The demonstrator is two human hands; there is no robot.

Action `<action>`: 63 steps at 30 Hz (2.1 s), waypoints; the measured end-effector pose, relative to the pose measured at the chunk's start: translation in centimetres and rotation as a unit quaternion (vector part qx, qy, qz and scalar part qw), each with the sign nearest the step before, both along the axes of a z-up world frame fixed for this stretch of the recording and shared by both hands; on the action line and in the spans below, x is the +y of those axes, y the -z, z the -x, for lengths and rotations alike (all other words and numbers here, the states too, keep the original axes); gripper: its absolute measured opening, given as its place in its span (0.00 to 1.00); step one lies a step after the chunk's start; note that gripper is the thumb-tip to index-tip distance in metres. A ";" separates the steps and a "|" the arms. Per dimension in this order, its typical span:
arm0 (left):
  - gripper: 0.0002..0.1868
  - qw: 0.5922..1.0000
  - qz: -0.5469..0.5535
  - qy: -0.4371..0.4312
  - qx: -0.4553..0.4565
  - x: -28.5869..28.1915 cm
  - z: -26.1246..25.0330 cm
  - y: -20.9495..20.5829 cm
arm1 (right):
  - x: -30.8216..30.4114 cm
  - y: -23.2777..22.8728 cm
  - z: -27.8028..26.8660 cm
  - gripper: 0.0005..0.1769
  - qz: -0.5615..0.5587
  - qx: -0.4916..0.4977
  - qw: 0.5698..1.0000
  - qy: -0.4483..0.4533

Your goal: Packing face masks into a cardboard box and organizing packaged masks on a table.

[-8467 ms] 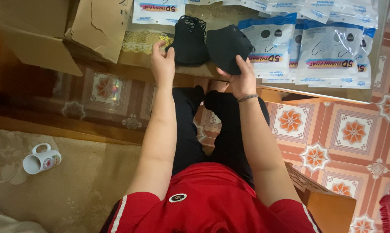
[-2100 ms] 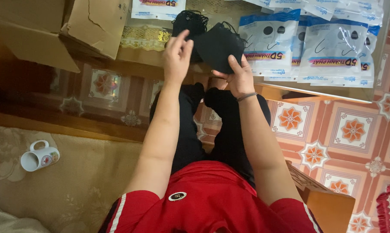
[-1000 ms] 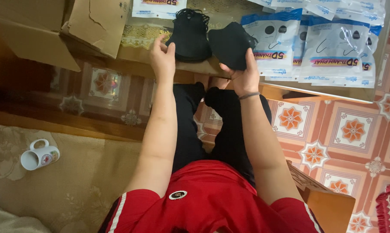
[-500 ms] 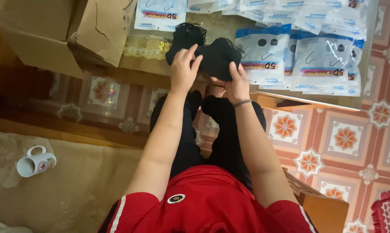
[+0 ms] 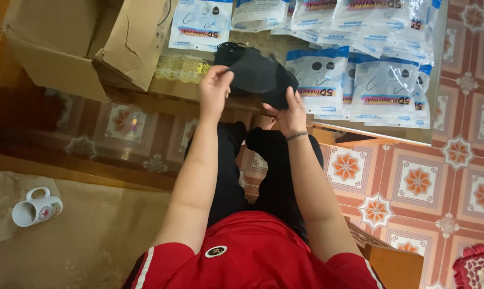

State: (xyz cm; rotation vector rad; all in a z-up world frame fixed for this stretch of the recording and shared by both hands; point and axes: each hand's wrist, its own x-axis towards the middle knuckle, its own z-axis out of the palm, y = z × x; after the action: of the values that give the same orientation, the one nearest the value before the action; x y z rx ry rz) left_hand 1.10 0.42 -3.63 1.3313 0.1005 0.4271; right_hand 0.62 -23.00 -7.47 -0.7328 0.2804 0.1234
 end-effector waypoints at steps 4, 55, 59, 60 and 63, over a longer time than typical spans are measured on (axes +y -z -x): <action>0.06 0.997 0.054 -0.044 0.011 1.4 0.3 -0.6 | -0.3 3.5 1.0 0.12 -0.005 -0.004 1.000 0.012; 0.07 0.898 -0.431 -0.012 -0.083 -1.9 1.2 -3.6 | 1.3 -3.0 1.3 0.21 0.107 -0.041 0.991 -0.073; 0.03 0.971 -0.236 0.024 -0.018 -1.3 1.2 -4.1 | 1.2 -3.1 1.2 0.18 0.076 -0.013 0.995 -0.067; 0.03 0.980 -0.199 0.021 0.004 -1.0 1.3 -4.6 | 1.3 -3.8 1.3 0.17 0.079 0.004 0.995 -0.066; 0.05 0.996 -0.079 -0.005 0.027 -0.3 1.0 -4.0 | 1.1 -4.0 1.2 0.21 0.076 0.002 0.995 -0.069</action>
State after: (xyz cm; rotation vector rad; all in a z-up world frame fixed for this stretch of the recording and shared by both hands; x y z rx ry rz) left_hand 0.11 0.16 0.36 1.4996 0.1197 0.4152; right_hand -0.62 -21.87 -3.44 -0.9042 0.2443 0.2353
